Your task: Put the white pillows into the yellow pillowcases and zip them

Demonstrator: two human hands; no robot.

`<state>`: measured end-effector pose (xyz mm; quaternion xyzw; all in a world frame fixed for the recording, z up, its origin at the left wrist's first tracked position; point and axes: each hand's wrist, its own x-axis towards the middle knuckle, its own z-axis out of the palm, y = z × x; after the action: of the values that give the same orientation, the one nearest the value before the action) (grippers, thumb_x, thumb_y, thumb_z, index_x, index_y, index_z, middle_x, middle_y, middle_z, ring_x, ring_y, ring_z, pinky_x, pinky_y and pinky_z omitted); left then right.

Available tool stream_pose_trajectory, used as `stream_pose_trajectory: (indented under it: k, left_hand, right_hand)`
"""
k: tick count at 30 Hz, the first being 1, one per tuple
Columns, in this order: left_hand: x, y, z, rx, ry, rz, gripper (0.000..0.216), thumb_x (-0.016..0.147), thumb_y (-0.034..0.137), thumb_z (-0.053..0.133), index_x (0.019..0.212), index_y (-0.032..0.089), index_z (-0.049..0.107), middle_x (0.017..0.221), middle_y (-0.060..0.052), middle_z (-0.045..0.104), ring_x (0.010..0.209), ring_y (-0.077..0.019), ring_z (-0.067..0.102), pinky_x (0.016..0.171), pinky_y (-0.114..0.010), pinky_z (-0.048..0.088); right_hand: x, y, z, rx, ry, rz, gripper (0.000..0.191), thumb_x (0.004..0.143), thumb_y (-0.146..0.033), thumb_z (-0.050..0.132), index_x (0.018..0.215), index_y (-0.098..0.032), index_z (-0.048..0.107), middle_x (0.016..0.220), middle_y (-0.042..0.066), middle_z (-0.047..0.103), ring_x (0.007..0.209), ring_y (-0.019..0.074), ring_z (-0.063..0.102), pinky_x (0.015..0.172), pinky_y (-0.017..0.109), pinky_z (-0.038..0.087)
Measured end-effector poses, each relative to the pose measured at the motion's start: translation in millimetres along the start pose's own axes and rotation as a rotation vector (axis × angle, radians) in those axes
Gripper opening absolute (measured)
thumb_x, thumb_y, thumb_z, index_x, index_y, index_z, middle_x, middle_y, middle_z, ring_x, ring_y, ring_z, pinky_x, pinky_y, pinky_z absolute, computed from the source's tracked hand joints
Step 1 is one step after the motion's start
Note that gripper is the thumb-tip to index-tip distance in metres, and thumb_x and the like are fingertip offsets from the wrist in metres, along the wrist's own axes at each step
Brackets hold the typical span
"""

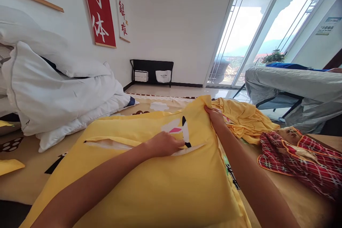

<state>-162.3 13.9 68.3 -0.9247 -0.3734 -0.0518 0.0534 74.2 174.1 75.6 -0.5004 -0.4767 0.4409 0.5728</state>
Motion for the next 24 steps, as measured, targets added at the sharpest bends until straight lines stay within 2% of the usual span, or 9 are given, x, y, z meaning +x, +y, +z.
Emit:
stream_pose_trajectory:
  k: [3, 7, 8, 10, 13, 16, 19, 22, 24]
  left_hand:
    - [-7, -15, -25, -0.285, 0.082, -0.052, 0.034, 0.095, 0.045, 0.039, 0.078, 0.020, 0.056, 0.063, 0.002, 0.056, 0.055, -0.0117, 0.049, 0.054, -0.022, 0.033]
    - [0, -60, -48, -0.403, 0.473, -0.429, 0.042, 0.095, 0.047, 0.033, 0.079, 0.018, 0.057, 0.076, -0.003, 0.059, 0.069, -0.0145, 0.052, 0.063, -0.025, 0.037]
    - [3, -70, -49, -0.421, 0.492, -0.476, 0.040, 0.094, 0.049, 0.035, 0.083, 0.018, 0.058, 0.083, -0.004, 0.061, 0.075, -0.0158, 0.054, 0.066, -0.026, 0.038]
    - [7, -85, -45, -0.492, 0.385, -0.455, 0.043, 0.092, 0.055, 0.038, 0.085, 0.018, 0.059, 0.090, -0.005, 0.062, 0.080, -0.0177, 0.055, 0.069, -0.027, 0.039]
    - [7, -88, -36, -0.545, 0.283, -0.370, 0.046, 0.090, 0.059, 0.038, 0.084, 0.018, 0.057, 0.079, -0.002, 0.060, 0.072, -0.0170, 0.053, 0.066, -0.028, 0.037]
    - [5, -78, -33, -0.538, 0.396, -0.307, 0.039, 0.090, 0.055, 0.041, 0.086, 0.018, 0.053, 0.069, 0.001, 0.053, 0.066, -0.0142, 0.048, 0.064, -0.026, 0.034]
    - [3, -70, -38, -0.590, 0.504, -0.256, 0.038, 0.091, 0.051, 0.043, 0.071, 0.018, 0.046, 0.064, 0.003, 0.044, 0.062, -0.0111, 0.041, 0.061, -0.024, 0.032]
    - [1, -69, -45, -0.755, 0.539, -0.314, 0.044, 0.087, 0.054, 0.049, 0.063, 0.018, 0.040, 0.059, 0.005, 0.035, 0.055, -0.0082, 0.034, 0.052, -0.023, 0.026]
    - [-1, -70, -48, -0.912, 0.533, -0.365, 0.045, 0.084, 0.057, 0.053, 0.064, 0.018, 0.042, 0.058, 0.006, 0.035, 0.051, -0.0071, 0.033, 0.048, -0.022, 0.024]
  right_hand:
    - [-5, -19, 3, 0.038, 0.043, -0.065, 0.027, 0.063, -0.044, 0.075, 0.078, -0.022, 0.069, 0.067, 0.002, 0.070, 0.073, 0.0227, 0.067, 0.064, 0.031, 0.056]
    - [-23, -46, 5, 0.065, 0.013, -0.148, 0.025, 0.063, -0.044, 0.075, 0.076, -0.023, 0.069, 0.069, 0.002, 0.070, 0.071, 0.0224, 0.066, 0.062, 0.032, 0.055]
    - [-29, -52, 5, 0.074, -0.004, -0.172, 0.023, 0.063, -0.042, 0.076, 0.074, -0.023, 0.069, 0.069, 0.002, 0.069, 0.069, 0.0219, 0.065, 0.060, 0.032, 0.055]
    - [-41, -64, 3, 0.088, -0.028, -0.209, 0.021, 0.063, -0.039, 0.076, 0.072, -0.022, 0.069, 0.069, 0.002, 0.069, 0.065, 0.0199, 0.064, 0.057, 0.030, 0.053]
    - [-55, -71, -2, 0.092, -0.050, -0.247, 0.025, 0.060, -0.038, 0.077, 0.077, -0.020, 0.070, 0.068, 0.000, 0.068, 0.061, 0.0167, 0.062, 0.053, 0.027, 0.051]
    - [-60, -70, -5, 0.101, -0.005, -0.272, 0.027, 0.059, -0.040, 0.078, 0.073, -0.019, 0.069, 0.065, 0.000, 0.068, 0.058, 0.0162, 0.061, 0.051, 0.027, 0.050]
    - [-59, -66, -5, 0.143, 0.076, -0.211, 0.025, 0.057, -0.039, 0.079, 0.065, -0.020, 0.065, 0.061, 0.000, 0.067, 0.056, 0.0178, 0.061, 0.049, 0.028, 0.052]
    - [-58, -66, -8, 0.194, 0.064, -0.160, 0.028, 0.055, -0.038, 0.082, 0.066, -0.020, 0.065, 0.060, 0.001, 0.067, 0.060, 0.0214, 0.065, 0.052, 0.032, 0.056]
    - [-59, -68, -11, 0.213, 0.005, -0.179, 0.030, 0.054, -0.039, 0.083, 0.069, -0.020, 0.065, 0.062, 0.002, 0.068, 0.064, 0.0232, 0.067, 0.056, 0.034, 0.058]
